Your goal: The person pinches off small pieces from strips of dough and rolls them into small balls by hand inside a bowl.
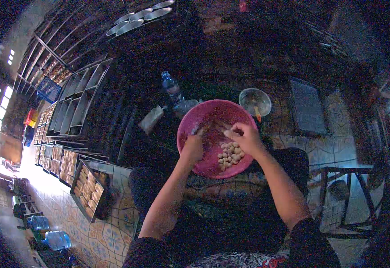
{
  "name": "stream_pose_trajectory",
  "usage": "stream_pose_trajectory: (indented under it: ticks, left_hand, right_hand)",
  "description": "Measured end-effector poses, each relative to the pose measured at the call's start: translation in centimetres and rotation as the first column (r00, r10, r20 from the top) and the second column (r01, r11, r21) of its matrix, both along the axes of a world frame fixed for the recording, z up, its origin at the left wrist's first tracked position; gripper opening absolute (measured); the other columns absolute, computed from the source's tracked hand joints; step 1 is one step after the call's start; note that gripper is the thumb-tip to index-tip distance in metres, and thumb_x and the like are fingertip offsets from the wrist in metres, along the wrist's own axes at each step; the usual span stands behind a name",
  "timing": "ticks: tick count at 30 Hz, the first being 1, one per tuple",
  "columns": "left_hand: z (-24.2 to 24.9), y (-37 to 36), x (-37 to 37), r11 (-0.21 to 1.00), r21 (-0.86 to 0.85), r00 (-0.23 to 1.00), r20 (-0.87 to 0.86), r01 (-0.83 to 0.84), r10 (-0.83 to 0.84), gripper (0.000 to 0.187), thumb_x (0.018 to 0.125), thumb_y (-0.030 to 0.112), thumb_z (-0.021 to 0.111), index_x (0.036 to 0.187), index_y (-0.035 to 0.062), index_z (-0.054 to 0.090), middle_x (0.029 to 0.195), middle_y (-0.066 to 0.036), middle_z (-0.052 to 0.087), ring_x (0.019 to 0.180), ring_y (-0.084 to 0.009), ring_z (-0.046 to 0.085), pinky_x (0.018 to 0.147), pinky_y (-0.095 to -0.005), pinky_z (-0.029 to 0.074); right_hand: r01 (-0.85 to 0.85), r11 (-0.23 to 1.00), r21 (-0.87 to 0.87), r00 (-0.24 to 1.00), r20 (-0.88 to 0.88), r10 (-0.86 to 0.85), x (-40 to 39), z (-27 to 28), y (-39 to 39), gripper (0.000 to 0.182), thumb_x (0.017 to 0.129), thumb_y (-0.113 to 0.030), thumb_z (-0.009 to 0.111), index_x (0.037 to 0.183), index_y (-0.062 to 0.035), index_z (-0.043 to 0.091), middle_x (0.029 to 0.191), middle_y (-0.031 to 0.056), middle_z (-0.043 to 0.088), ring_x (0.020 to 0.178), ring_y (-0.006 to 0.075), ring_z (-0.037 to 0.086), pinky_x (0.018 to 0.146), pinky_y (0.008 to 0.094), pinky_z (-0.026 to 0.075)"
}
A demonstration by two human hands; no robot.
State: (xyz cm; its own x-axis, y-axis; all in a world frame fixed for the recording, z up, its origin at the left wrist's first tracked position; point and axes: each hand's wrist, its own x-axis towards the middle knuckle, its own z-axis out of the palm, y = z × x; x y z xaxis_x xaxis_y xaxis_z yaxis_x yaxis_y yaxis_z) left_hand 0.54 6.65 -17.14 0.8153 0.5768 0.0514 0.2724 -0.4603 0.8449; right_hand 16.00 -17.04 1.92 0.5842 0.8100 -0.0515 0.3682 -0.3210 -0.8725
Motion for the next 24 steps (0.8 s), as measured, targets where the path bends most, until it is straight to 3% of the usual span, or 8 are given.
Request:
stream_pose_trajectory:
  ticks: [3,4,7,11,13,15,21,24]
  left_hand:
    - [4.3,-3.3,0.4,0.941,0.321,0.977,-0.210,0.102,-0.035,0.040,0.078,-0.002,0.059,0.118,-0.0004,0.067,0.100,-0.026,0.071,0.091,-0.0417,0.071,0.081,-0.0480,0.056]
    - [5.4,-2.8,0.1,0.823,0.439,0.933,-0.169,0.359,-0.317,0.051,0.080,-0.002,0.058,0.131,-0.0020,0.058,0.108,-0.028,0.069,0.099,-0.0426,0.069,0.087,-0.0495,0.055]
    - [8.3,-4.4,-0.1,0.900,0.304,0.890,-0.425,0.312,-0.166,0.048,0.083,0.002,0.060,0.131,0.0010,0.059,0.113,-0.027,0.068,0.104,-0.0410,0.067,0.092,-0.0495,0.053]
    - [13.6,-6.9,-0.6,0.881,0.446,0.985,-0.124,0.160,-0.116,0.037,0.086,0.011,0.068,0.122,0.0035,0.067,0.115,-0.023,0.069,0.107,-0.0393,0.067,0.094,-0.0473,0.052]
    - [16.1,-7.2,-0.3,0.986,-0.011,0.986,-0.018,0.167,-0.167,0.035,0.085,0.022,0.076,0.116,0.0061,0.071,0.114,-0.020,0.070,0.106,-0.0385,0.067,0.094,-0.0457,0.051]
    - [16.5,-7.5,-0.5,0.983,0.136,0.992,-0.035,0.124,-0.120,0.039,0.085,0.028,0.078,0.118,0.0074,0.071,0.114,-0.019,0.071,0.105,-0.0367,0.068,0.092,-0.0437,0.052]
    - [15.9,-7.2,-0.8,0.994,0.085,0.997,-0.031,0.070,-0.068,0.029,0.088,0.028,0.076,0.111,0.0105,0.075,0.112,-0.018,0.071,0.101,-0.0360,0.069,0.089,-0.0438,0.053]
    - [16.4,-7.5,-0.4,0.994,-0.094,0.993,-0.104,0.048,-0.058,0.026,0.088,0.028,0.075,0.107,0.0113,0.077,0.111,-0.018,0.072,0.100,-0.0363,0.069,0.089,-0.0435,0.053]
  right_hand:
    - [-0.066,0.998,0.004,0.992,0.106,0.065,-0.1,-1.2,-0.4,0.019,0.089,-0.020,0.074,0.100,-0.0042,0.074,0.089,0.0087,0.069,0.081,0.0186,0.069,0.079,0.0322,0.054]
    - [-0.097,0.995,0.032,0.974,0.208,0.088,-0.1,-2.0,-0.4,0.019,0.087,-0.016,0.075,0.102,-0.0049,0.075,0.094,0.0100,0.070,0.084,0.0197,0.070,0.080,0.0333,0.055]
    - [-0.129,0.992,0.009,0.959,0.256,0.122,-0.3,-2.9,-0.1,0.018,0.085,-0.009,0.073,0.102,-0.0048,0.075,0.107,0.0138,0.070,0.097,0.0248,0.070,0.086,0.0359,0.055]
    - [-0.128,0.981,0.149,0.965,0.247,0.088,-2.0,-1.3,0.5,0.021,0.088,-0.003,0.068,0.109,-0.0044,0.071,0.106,0.0128,0.069,0.110,0.0279,0.068,0.092,0.0392,0.054]
    - [-0.099,0.978,0.181,0.982,0.176,0.067,-2.7,-0.9,1.0,0.021,0.090,-0.001,0.067,0.110,-0.0042,0.070,0.106,0.0122,0.069,0.112,0.0283,0.067,0.094,0.0403,0.053]
    - [0.033,0.968,0.251,0.999,-0.026,-0.027,-3.1,-0.9,1.4,0.018,0.091,-0.001,0.068,0.109,-0.0037,0.067,0.108,0.0122,0.071,0.109,0.0258,0.069,0.092,0.0395,0.053]
    - [-0.125,0.987,0.101,0.985,0.130,0.112,-1.8,-1.8,1.3,0.032,0.085,-0.008,0.077,0.114,-0.0065,0.065,0.115,0.0103,0.070,0.107,0.0280,0.069,0.095,0.0397,0.052]
    - [-0.112,0.980,0.162,0.987,0.131,0.091,-2.4,0.1,1.2,0.033,0.084,-0.010,0.078,0.113,-0.0065,0.065,0.117,0.0103,0.070,0.107,0.0282,0.068,0.097,0.0400,0.052]
